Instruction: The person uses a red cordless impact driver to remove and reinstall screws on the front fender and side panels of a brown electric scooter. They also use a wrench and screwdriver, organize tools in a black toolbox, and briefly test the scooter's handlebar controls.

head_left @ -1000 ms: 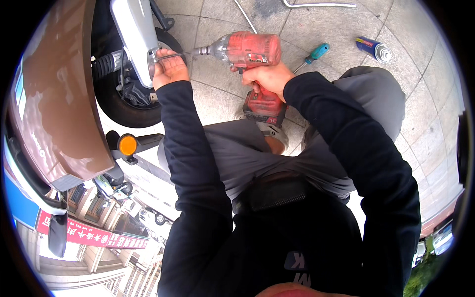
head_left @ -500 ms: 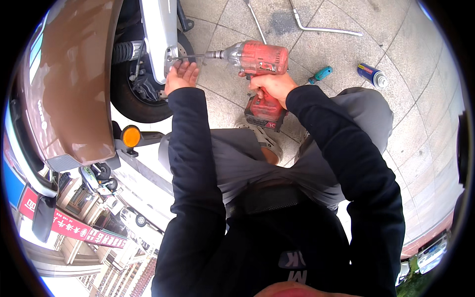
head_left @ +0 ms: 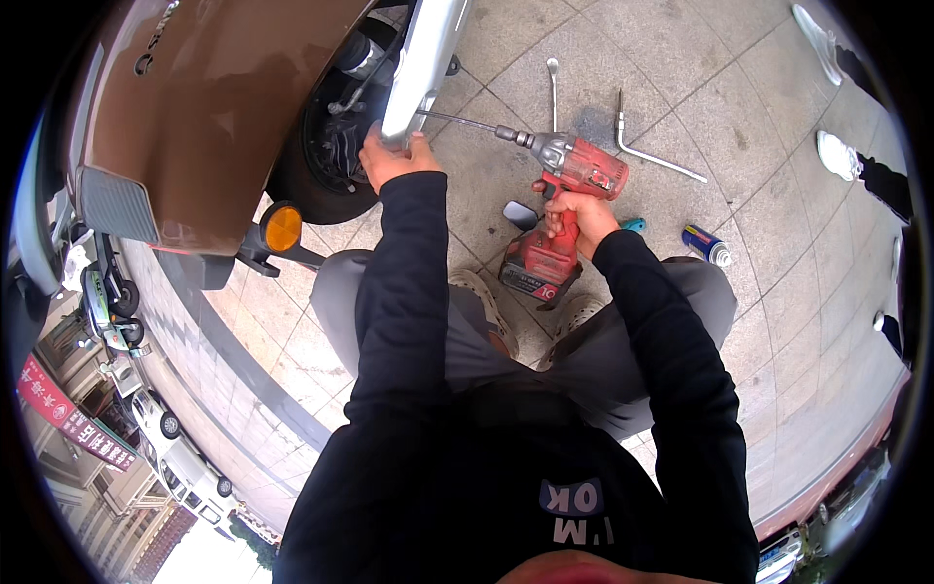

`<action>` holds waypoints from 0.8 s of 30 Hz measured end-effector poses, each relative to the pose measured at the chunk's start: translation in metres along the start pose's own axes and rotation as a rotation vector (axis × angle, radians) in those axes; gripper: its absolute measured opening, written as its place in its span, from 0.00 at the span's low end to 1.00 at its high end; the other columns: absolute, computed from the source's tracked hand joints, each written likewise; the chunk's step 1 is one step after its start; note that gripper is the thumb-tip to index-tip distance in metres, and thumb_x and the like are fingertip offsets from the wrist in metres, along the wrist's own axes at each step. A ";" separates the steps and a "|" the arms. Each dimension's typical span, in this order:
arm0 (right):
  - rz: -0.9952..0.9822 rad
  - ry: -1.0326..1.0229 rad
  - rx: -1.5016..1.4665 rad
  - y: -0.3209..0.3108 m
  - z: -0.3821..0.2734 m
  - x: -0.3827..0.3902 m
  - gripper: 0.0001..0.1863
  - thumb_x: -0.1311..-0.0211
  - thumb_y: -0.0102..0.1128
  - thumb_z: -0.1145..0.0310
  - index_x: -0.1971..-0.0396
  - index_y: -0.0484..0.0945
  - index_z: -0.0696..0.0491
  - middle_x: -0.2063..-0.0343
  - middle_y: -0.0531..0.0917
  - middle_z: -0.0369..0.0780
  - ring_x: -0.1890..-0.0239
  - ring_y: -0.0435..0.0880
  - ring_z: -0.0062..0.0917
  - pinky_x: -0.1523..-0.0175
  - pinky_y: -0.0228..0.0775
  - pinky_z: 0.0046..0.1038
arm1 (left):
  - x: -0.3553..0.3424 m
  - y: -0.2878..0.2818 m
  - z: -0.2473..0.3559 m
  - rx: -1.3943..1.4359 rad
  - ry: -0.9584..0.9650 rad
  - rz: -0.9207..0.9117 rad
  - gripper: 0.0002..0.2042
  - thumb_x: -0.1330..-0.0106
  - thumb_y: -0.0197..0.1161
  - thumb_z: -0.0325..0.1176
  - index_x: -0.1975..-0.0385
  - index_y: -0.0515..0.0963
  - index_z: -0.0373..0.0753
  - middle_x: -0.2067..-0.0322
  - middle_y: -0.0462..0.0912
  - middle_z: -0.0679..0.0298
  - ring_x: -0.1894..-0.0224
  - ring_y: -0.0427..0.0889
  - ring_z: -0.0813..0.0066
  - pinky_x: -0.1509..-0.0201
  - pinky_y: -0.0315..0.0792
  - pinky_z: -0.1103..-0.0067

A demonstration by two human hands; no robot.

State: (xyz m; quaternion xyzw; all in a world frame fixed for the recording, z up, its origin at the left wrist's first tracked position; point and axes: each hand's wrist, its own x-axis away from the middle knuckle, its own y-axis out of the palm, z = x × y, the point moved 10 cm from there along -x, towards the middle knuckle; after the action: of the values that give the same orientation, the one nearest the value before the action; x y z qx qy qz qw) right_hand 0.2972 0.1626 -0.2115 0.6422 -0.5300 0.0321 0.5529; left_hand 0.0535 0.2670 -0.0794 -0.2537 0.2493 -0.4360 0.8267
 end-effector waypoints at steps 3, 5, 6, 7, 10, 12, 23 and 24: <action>0.006 0.116 -0.056 -0.006 0.014 -0.004 0.17 0.44 0.56 0.74 0.53 0.75 0.56 0.81 0.72 0.35 0.80 0.72 0.21 0.70 0.69 0.28 | 0.004 0.000 -0.008 0.120 -0.037 0.025 0.26 0.44 0.66 0.22 0.43 0.68 0.30 0.52 0.68 0.47 0.63 0.81 0.60 0.57 0.78 0.73; -0.014 0.127 -0.054 -0.007 0.012 -0.005 0.17 0.44 0.55 0.72 0.53 0.74 0.56 0.82 0.72 0.35 0.80 0.72 0.22 0.68 0.68 0.29 | 0.014 0.007 -0.004 0.222 -0.196 -0.042 0.29 0.44 0.64 0.20 0.40 0.64 0.30 0.50 0.65 0.47 0.64 0.80 0.62 0.58 0.78 0.73; 0.008 0.104 -0.039 -0.013 0.008 -0.004 0.17 0.44 0.56 0.72 0.53 0.74 0.56 0.82 0.72 0.35 0.80 0.72 0.23 0.68 0.68 0.29 | 0.019 0.014 -0.001 0.273 -0.183 -0.060 0.31 0.43 0.61 0.18 0.38 0.60 0.31 0.49 0.63 0.47 0.64 0.79 0.64 0.59 0.77 0.73; 0.032 0.074 -0.030 -0.023 0.004 -0.002 0.16 0.44 0.56 0.71 0.54 0.75 0.56 0.82 0.71 0.36 0.80 0.71 0.23 0.68 0.68 0.30 | 0.022 0.021 0.002 0.335 -0.157 -0.013 0.30 0.43 0.60 0.17 0.39 0.60 0.31 0.50 0.64 0.48 0.63 0.78 0.65 0.59 0.75 0.74; 0.025 0.053 0.017 -0.015 -0.002 -0.004 0.17 0.45 0.56 0.72 0.54 0.74 0.56 0.82 0.71 0.36 0.81 0.71 0.23 0.68 0.67 0.31 | 0.025 0.016 -0.015 0.479 -0.218 0.105 0.27 0.42 0.59 0.18 0.42 0.61 0.31 0.54 0.68 0.49 0.64 0.78 0.66 0.58 0.74 0.73; 0.043 0.058 0.033 -0.022 -0.002 -0.006 0.17 0.46 0.56 0.72 0.54 0.74 0.56 0.83 0.70 0.36 0.81 0.70 0.24 0.68 0.67 0.32 | 0.030 0.017 -0.017 0.538 -0.313 0.086 0.23 0.40 0.58 0.18 0.45 0.60 0.29 0.51 0.69 0.46 0.64 0.78 0.66 0.56 0.74 0.73; 0.093 0.062 0.181 -0.033 -0.018 -0.004 0.18 0.50 0.60 0.70 0.57 0.73 0.54 0.83 0.69 0.36 0.81 0.69 0.27 0.69 0.66 0.35 | 0.043 0.029 -0.024 0.622 -0.407 0.138 0.23 0.43 0.57 0.18 0.46 0.61 0.31 0.52 0.67 0.50 0.64 0.77 0.61 0.56 0.72 0.68; 0.087 0.063 0.175 -0.035 -0.017 -0.004 0.18 0.50 0.60 0.71 0.56 0.74 0.54 0.83 0.69 0.37 0.81 0.69 0.27 0.68 0.66 0.36 | 0.045 0.032 -0.026 0.635 -0.431 0.114 0.23 0.43 0.57 0.18 0.46 0.61 0.31 0.51 0.66 0.49 0.64 0.78 0.58 0.56 0.73 0.67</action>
State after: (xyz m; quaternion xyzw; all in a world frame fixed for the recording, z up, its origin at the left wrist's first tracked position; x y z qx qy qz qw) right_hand 0.3296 0.1716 -0.2315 0.6632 -0.5348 0.1221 0.5091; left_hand 0.0786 0.2395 -0.1282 -0.0566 -0.0636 -0.3816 0.9204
